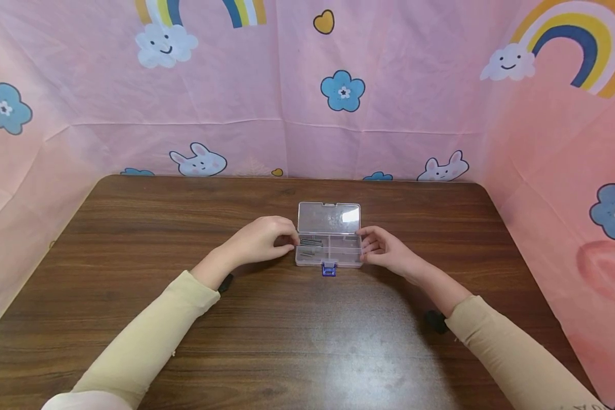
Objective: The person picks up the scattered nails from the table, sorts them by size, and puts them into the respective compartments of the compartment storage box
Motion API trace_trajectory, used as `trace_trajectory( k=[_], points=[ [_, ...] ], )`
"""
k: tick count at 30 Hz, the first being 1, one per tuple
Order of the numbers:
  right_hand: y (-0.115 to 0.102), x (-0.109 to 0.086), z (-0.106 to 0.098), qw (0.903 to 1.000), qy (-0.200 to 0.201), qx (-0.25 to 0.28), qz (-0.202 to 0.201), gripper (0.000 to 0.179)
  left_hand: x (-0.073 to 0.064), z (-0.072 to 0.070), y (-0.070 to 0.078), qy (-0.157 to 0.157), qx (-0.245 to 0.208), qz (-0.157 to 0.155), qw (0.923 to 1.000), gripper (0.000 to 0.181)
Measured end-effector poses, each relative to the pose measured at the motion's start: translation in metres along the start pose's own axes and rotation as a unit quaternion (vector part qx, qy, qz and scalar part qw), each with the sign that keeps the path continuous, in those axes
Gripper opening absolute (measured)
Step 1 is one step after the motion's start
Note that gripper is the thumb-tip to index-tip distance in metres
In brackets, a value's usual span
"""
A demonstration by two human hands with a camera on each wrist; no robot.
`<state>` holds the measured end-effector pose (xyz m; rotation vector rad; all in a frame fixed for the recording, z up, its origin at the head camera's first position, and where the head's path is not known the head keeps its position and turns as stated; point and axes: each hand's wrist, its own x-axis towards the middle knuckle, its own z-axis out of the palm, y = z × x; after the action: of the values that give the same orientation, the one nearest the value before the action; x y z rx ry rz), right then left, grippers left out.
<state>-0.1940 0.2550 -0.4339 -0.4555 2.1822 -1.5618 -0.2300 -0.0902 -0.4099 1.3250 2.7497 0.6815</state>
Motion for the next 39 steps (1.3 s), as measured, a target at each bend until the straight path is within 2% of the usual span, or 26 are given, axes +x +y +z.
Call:
trace_trajectory(
  k=[15, 25, 33, 36, 39],
  points=[
    [0.001, -0.003, -0.001, 1.0000, 0.003, -0.001, 0.005, 0.057, -0.033, -0.013, -0.025, 0.024, -0.004, -0.026, 0.9993, 0.007],
    [0.002, -0.002, -0.002, 0.9998, 0.012, -0.001, 0.017, 0.055, -0.059, -0.027, -0.042, 0.026, 0.021, -0.059, 0.9977, 0.008],
    [-0.004, -0.004, 0.001, 0.9996, 0.018, -0.005, 0.023, 0.055, -0.084, -0.035, -0.051, 0.032, 0.049, -0.082, 0.9949, 0.032],
    [-0.008, -0.009, 0.004, 0.9991, 0.023, -0.031, 0.019, 0.053, -0.093, -0.036, -0.052, 0.029, 0.063, -0.097, 0.9929, 0.044],
    [-0.012, -0.016, 0.006, 0.9961, 0.037, -0.080, 0.008, 0.050, -0.103, -0.037, -0.052, 0.021, 0.087, -0.118, 0.9890, 0.054]
  ],
)
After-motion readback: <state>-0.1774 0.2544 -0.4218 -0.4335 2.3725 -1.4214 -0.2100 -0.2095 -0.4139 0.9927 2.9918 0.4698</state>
